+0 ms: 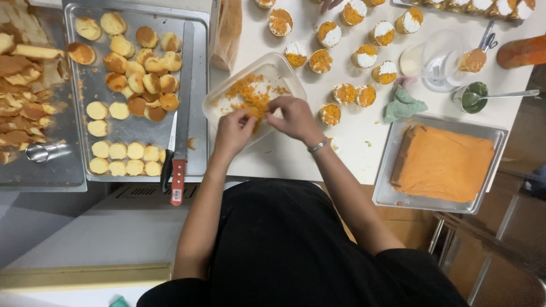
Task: Decorating small pastries by adding orange crumbs on top of cream frosting.
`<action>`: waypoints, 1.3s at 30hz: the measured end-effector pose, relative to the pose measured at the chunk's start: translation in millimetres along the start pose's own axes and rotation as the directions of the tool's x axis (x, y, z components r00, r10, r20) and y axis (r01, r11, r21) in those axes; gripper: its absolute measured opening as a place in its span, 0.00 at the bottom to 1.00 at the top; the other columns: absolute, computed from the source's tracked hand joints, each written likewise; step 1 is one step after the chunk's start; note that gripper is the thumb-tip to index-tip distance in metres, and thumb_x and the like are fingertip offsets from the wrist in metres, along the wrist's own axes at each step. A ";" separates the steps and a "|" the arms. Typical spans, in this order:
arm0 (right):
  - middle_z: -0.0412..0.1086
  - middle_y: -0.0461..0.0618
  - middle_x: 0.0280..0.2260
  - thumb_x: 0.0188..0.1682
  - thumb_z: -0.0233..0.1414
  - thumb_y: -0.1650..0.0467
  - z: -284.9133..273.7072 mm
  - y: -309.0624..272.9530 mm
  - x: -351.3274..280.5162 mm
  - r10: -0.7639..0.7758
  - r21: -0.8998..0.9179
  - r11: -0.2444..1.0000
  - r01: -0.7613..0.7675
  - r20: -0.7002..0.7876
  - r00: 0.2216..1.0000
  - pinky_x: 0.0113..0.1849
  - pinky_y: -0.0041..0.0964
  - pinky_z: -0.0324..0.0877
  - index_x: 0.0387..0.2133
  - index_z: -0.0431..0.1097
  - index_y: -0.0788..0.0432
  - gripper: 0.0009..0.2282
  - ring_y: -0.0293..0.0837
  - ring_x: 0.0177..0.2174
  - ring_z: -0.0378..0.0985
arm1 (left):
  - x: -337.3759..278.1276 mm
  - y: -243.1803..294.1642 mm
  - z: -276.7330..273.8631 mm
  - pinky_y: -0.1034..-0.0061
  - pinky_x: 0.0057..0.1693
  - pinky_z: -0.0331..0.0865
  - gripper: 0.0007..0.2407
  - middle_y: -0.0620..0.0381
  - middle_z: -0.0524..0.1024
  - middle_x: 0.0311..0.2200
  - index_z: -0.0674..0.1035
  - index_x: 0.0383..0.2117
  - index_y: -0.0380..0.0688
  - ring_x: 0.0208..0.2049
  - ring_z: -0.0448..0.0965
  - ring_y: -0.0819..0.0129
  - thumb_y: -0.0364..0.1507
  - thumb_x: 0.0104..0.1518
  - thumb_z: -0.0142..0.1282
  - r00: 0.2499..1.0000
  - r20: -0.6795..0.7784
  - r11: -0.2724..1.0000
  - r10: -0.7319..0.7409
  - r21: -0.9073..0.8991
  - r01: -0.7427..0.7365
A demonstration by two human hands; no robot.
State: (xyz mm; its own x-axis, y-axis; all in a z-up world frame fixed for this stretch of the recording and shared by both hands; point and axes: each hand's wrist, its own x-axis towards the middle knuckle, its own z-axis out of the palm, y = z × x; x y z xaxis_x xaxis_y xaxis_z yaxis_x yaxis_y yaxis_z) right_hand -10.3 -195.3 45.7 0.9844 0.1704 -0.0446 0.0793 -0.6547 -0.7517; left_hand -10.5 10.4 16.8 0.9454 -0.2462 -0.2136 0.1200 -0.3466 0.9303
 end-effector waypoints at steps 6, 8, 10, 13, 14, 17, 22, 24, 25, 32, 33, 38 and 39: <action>0.76 0.46 0.26 0.42 0.61 0.68 16.1 8.3 -3.1 -0.043 -0.182 0.983 0.030 -0.066 0.997 0.31 0.40 0.73 0.26 0.76 0.56 0.04 0.45 0.27 0.78 | -4.0 2.9 4.1 0.71 0.38 0.77 0.07 0.44 0.83 0.28 0.82 0.36 0.34 0.28 0.86 0.61 0.26 0.58 0.58 1.000 0.000 0.990 -0.022 0.139 0.022; 0.77 0.47 0.28 0.43 0.60 0.69 6.7 13.1 -4.1 -0.032 -0.150 0.989 0.018 -0.092 0.995 0.32 0.39 0.73 0.27 0.76 0.56 0.04 0.45 0.27 0.78 | -3.4 -3.6 -0.1 0.71 0.38 0.77 0.07 0.44 0.83 0.29 0.82 0.38 0.35 0.29 0.86 0.61 0.26 0.58 0.58 1.000 -0.020 0.988 -0.020 0.150 0.023; 0.78 0.47 0.31 0.44 0.60 0.69 3.2 12.3 -2.5 -0.023 -0.118 0.993 0.008 -0.119 0.993 0.32 0.39 0.74 0.28 0.76 0.56 0.04 0.45 0.27 0.78 | -2.1 -5.2 -1.3 0.71 0.38 0.78 0.08 0.44 0.83 0.29 0.83 0.40 0.36 0.29 0.86 0.61 0.26 0.59 0.58 0.999 -0.040 0.987 -0.015 0.160 0.021; 0.78 0.47 0.29 0.46 0.58 0.68 9.3 3.4 -1.9 0.134 0.157 0.978 -0.139 0.046 0.990 0.28 0.39 0.71 0.32 0.78 0.56 0.06 0.45 0.22 0.76 | -2.1 0.8 3.4 0.73 0.38 0.79 0.10 0.45 0.83 0.31 0.81 0.41 0.36 0.30 0.86 0.63 0.27 0.56 0.61 1.000 0.026 1.000 0.010 0.021 -0.011; 0.77 0.49 0.28 0.44 0.59 0.68 13.1 0.9 -3.2 0.048 0.118 0.992 -0.048 0.006 0.999 0.29 0.39 0.72 0.32 0.77 0.58 0.07 0.45 0.23 0.76 | -2.7 3.6 5.5 0.72 0.39 0.78 0.08 0.45 0.83 0.32 0.81 0.39 0.35 0.30 0.86 0.61 0.26 0.57 0.61 0.999 0.017 0.995 0.030 0.093 -0.032; 0.76 0.51 0.27 0.42 0.59 0.70 14.0 1.3 -4.7 -0.004 0.043 0.999 0.005 -0.025 1.000 0.30 0.38 0.72 0.30 0.77 0.60 0.06 0.46 0.24 0.76 | -5.1 5.3 5.8 0.71 0.39 0.78 0.07 0.45 0.83 0.31 0.82 0.38 0.34 0.31 0.85 0.62 0.25 0.57 0.61 0.999 -0.017 0.992 0.047 0.120 -0.045; 0.75 0.51 0.25 0.44 0.57 0.70 8.7 9.9 -5.7 0.159 0.031 0.987 -0.159 -0.016 0.987 0.30 0.39 0.71 0.29 0.77 0.59 0.05 0.46 0.22 0.76 | -5.3 2.8 -4.0 0.73 0.41 0.80 0.06 0.47 0.84 0.30 0.82 0.36 0.35 0.31 0.87 0.65 0.25 0.58 0.61 0.995 -0.096 0.997 -0.015 0.070 0.022; 0.75 0.48 0.26 0.42 0.58 0.69 12.6 6.6 -6.9 0.076 0.179 0.981 -0.080 0.029 0.997 0.29 0.37 0.72 0.31 0.76 0.59 0.07 0.45 0.23 0.76 | -5.7 7.3 -2.1 0.74 0.38 0.79 0.08 0.48 0.83 0.33 0.81 0.40 0.36 0.30 0.86 0.65 0.26 0.57 0.61 0.999 -0.043 0.998 -0.032 -0.056 0.029; 0.75 0.48 0.26 0.42 0.58 0.69 16.6 6.6 -7.6 0.079 0.178 0.981 -0.082 0.024 0.997 0.29 0.37 0.72 0.31 0.76 0.59 0.07 0.45 0.23 0.76 | -5.8 6.7 -0.3 0.74 0.38 0.79 0.08 0.48 0.83 0.33 0.81 0.40 0.36 0.30 0.86 0.65 0.26 0.57 0.61 0.999 -0.038 0.998 -0.028 -0.055 0.026; 0.76 0.50 0.26 0.43 0.59 0.70 5.0 5.7 -6.7 0.117 0.087 0.990 -0.114 -0.031 0.993 0.29 0.37 0.71 0.29 0.77 0.60 0.05 0.45 0.23 0.76 | -6.0 2.5 -4.1 0.75 0.39 0.79 0.07 0.49 0.83 0.30 0.82 0.38 0.35 0.30 0.86 0.66 0.26 0.58 0.61 0.997 -0.076 0.996 -0.013 0.085 0.020; 0.76 0.50 0.27 0.44 0.58 0.69 1.8 5.6 -6.0 0.172 0.148 0.975 -0.168 -0.013 0.985 0.29 0.38 0.72 0.30 0.77 0.59 0.06 0.45 0.23 0.76 | -5.9 2.9 -5.1 0.75 0.38 0.79 0.07 0.49 0.83 0.30 0.82 0.39 0.36 0.29 0.86 0.66 0.26 0.58 0.62 0.996 -0.088 0.999 -0.019 0.043 0.023; 0.77 0.49 0.27 0.43 0.59 0.70 23.5 7.5 -11.3 -0.014 0.139 0.990 0.020 -0.040 0.999 0.31 0.38 0.72 0.31 0.78 0.58 0.06 0.45 0.25 0.77 | -6.2 1.3 8.2 0.75 0.38 0.78 0.08 0.49 0.83 0.30 0.81 0.38 0.35 0.29 0.85 0.68 0.26 0.56 0.63 1.000 -0.028 0.998 -0.004 0.055 0.006; 0.77 0.49 0.27 0.44 0.60 0.70 24.9 8.5 -12.1 -0.124 0.037 0.991 0.127 -0.067 0.990 0.34 0.39 0.72 0.30 0.78 0.58 0.05 0.45 0.27 0.78 | -6.7 -1.9 9.8 0.75 0.38 0.78 0.07 0.49 0.83 0.29 0.81 0.36 0.34 0.29 0.85 0.68 0.26 0.56 0.63 0.999 -0.034 0.993 0.036 0.115 -0.032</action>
State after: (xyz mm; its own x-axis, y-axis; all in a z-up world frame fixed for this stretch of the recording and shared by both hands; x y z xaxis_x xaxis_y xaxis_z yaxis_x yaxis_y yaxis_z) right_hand -25.4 -184.6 23.5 0.9752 0.2007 0.0932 0.1975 -0.6001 -0.7751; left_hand -20.1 3.8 13.5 0.9588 -0.2281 -0.1694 0.0535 -0.4405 0.8961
